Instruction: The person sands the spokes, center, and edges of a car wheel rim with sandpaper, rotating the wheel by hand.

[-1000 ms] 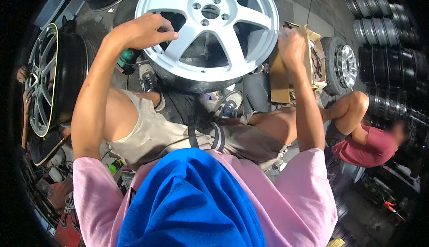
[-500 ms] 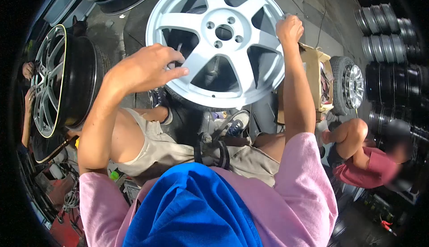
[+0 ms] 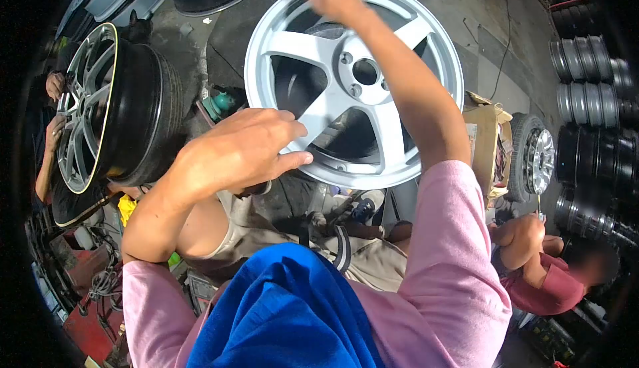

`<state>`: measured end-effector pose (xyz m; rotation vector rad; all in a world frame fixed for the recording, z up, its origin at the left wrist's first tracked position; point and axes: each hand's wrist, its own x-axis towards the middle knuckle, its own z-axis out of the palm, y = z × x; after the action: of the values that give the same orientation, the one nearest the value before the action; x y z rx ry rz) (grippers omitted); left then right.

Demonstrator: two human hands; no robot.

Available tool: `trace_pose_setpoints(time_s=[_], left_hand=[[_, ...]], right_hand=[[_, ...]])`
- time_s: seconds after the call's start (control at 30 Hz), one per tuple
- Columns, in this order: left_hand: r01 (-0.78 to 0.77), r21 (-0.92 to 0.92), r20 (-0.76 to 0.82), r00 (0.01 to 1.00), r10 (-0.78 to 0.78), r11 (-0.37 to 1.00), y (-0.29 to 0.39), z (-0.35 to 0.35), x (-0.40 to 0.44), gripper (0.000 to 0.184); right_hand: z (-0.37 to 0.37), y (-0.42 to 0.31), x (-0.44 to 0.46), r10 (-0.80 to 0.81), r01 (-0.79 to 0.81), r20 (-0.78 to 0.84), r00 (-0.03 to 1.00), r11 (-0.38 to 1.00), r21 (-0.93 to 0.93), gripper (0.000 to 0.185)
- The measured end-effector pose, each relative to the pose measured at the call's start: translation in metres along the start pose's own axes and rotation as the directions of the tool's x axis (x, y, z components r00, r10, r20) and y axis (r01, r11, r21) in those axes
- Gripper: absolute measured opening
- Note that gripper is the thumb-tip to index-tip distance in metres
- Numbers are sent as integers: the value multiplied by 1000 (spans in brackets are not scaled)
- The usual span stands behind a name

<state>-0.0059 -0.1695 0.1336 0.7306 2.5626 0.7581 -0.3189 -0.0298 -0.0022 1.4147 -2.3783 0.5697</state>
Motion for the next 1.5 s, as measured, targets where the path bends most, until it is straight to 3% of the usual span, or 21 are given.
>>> trace_pose_setpoints(time_s=[0.1,0.2,0.27,0.33,0.37,0.43,0.5,0.63,0.73,0.77,0.8,0.83,0.9,0.93,1.03,1.1,1.17,1.23,1.3,1.37,1.5], left_hand=[[-43,-7,-80,996,42,999,-5,5,-3,35],[-23,-10,-56,998,22,1000,-4,2,-3,34],[-1,-15,-33,999,1,1000,-2,0,-1,34],[33,-21,-16,999,-33,999,-2,-3,-5,35],[45,-18,5,999,-45,999,-4,-4,-7,35],[50,-25,21,999,-49,998,-8,-6,-10,36],[77,-40,24,997,-76,996,-15,-10,-14,38],[105,-33,14,994,-105,994,-23,-14,-21,40],[144,-23,53,988,-142,989,-22,-18,-24,42],[170,-22,81,983,-167,985,-19,-21,-24,43],[193,-20,108,976,-189,981,-17,-21,-22,44],[187,-20,104,977,-184,982,-16,-20,-20,44],[162,-3,90,983,-161,987,-16,-16,-12,45],[179,-16,110,978,-176,984,-12,-16,-5,46],[103,-9,-2,995,-103,995,-13,-5,20,46],[64,13,-56,996,-63,998,-21,13,41,48],[1,108,-253,967,27,994,-30,31,64,51],[2,140,-263,964,35,990,-34,48,87,50],[-73,372,-326,923,204,925,-36,65,106,51],[-48,440,-126,985,115,897,-28,79,118,52],[14,492,-93,995,36,870,15,90,129,60]], right_hand=[[0,-76,-3,-342,317,88,936,923,220,33],[-14,-71,3,-366,321,178,914,917,234,37],[-8,-19,10,-204,192,134,970,976,98,34],[-18,38,-7,70,-70,60,996,998,-8,27],[-20,71,-22,94,-94,-1,996,989,-116,27],[-41,88,-64,339,-360,-124,933,898,-252,28],[-71,100,-110,480,-505,-156,863,826,-252,28],[-119,94,-187,740,-715,-173,650,519,-469,34],[-163,84,-225,804,-776,-131,581,498,-387,31],[-182,69,-229,894,-898,91,439,438,31,27],[-201,53,-232,865,-893,353,358,205,401,24],[-210,37,-232,867,-892,347,359,209,400,24],[-214,4,-238,903,-835,170,394,275,477,22],[-207,8,-251,877,-750,161,452,276,602,26],[-202,-14,-263,874,-738,126,469,309,600,28],[-202,-30,-267,881,-741,86,464,333,582,31],[-205,-40,-273,914,-836,-17,405,377,399,35],[-206,-35,-289,925,-819,-63,375,362,445,41],[-215,-35,-297,931,-881,-77,356,362,304,42],[-219,-42,-304,922,-879,-105,373,387,277,46],[-211,-43,-329,896,-885,-183,405,435,165,50]])
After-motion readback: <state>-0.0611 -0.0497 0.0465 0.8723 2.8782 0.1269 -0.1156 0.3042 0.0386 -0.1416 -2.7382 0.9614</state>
